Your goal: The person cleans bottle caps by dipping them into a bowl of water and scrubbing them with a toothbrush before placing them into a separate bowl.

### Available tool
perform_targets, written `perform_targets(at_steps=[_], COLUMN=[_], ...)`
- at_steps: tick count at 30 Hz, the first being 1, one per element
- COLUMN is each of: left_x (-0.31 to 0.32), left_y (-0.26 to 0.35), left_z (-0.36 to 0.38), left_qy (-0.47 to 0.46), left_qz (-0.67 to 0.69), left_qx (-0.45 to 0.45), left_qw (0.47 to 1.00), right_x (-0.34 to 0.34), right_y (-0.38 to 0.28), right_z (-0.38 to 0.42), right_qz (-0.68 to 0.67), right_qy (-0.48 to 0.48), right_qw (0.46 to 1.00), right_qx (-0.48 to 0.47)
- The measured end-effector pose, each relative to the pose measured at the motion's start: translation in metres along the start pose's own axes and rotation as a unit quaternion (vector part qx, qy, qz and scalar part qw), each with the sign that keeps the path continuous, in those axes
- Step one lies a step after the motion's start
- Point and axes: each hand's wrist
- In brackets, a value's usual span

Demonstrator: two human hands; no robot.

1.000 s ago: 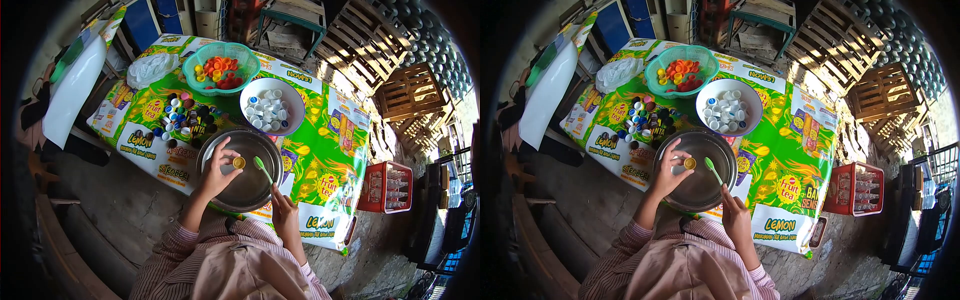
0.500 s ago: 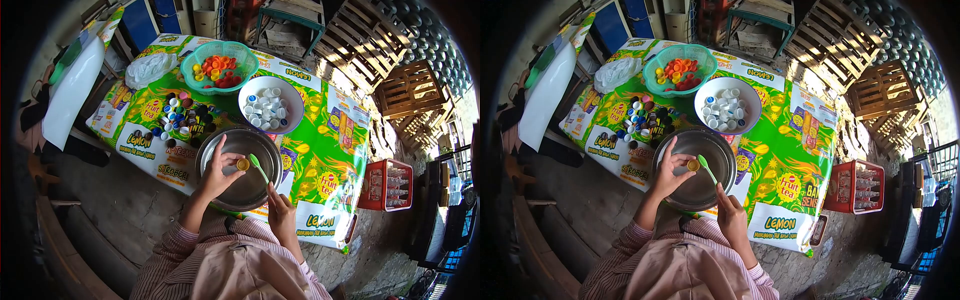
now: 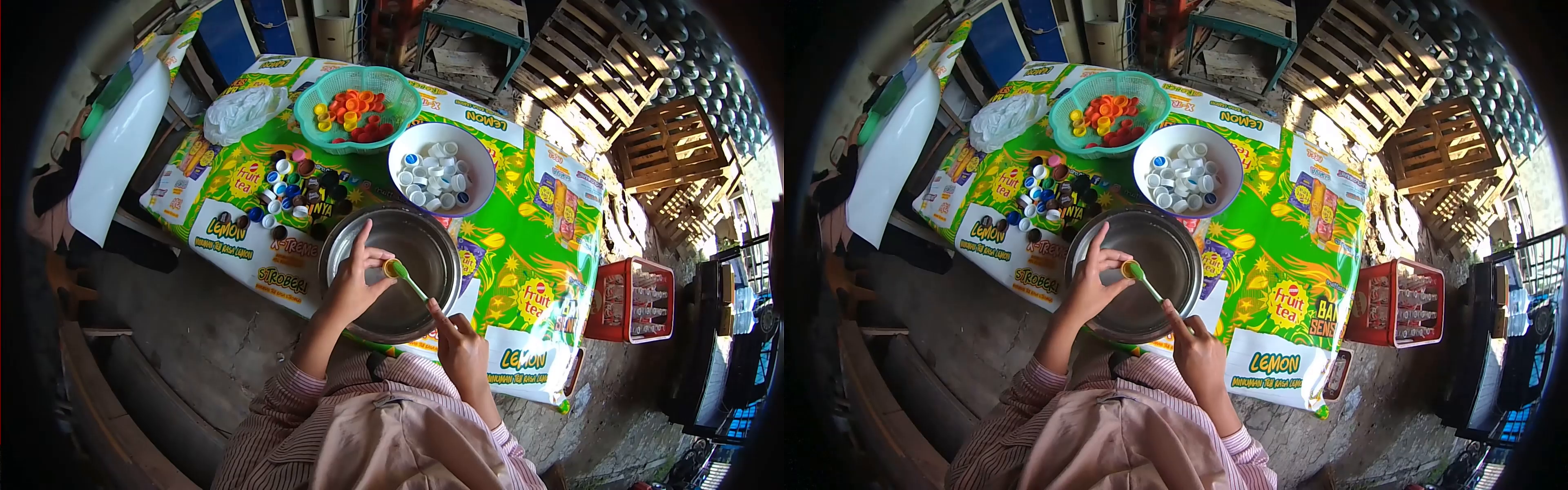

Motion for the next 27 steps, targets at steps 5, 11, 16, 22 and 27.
perform_targets(at_steps=[5, 11, 16, 22, 27], left_x=[0.002, 0.013, 0.011, 0.012, 0.013], left_y=[-0.004, -0.014, -0.016, -0.009, -0.016], left_z=[0.001, 0.004, 0.001, 0.002, 0.003], left_qy=[-0.072, -0.146, -0.187, -0.181, -0.187], left_qz=[0.022, 0.309, 0.407, 0.505, 0.547], left_qx=[-0.082, -0.216, -0.316, -0.374, -0.366], left_qw=[0.994, 0.915, 0.837, 0.757, 0.729], right_x=[-0.006, 0.007, 0.008, 0.01, 0.017], right_y=[0.003, -0.006, 0.001, 0.005, 0.003], right_z=[-0.004, 0.0, -0.006, -0.004, 0.005], right_qz=[-0.085, -0.171, -0.139, -0.109, -0.094], right_qy=[0.034, 0.067, 0.072, 0.054, 0.066], right_qw=[0.994, 0.982, 0.985, 0.99, 0.993], right_qx=[0.061, 0.047, 0.078, 0.072, 0.004])
Point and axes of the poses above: each hand's wrist, its own z-axis away from the middle knuckle, its own x-axis out of the palm, y = z × x, and after that the axes turned 14 degrees about -x, right-handed
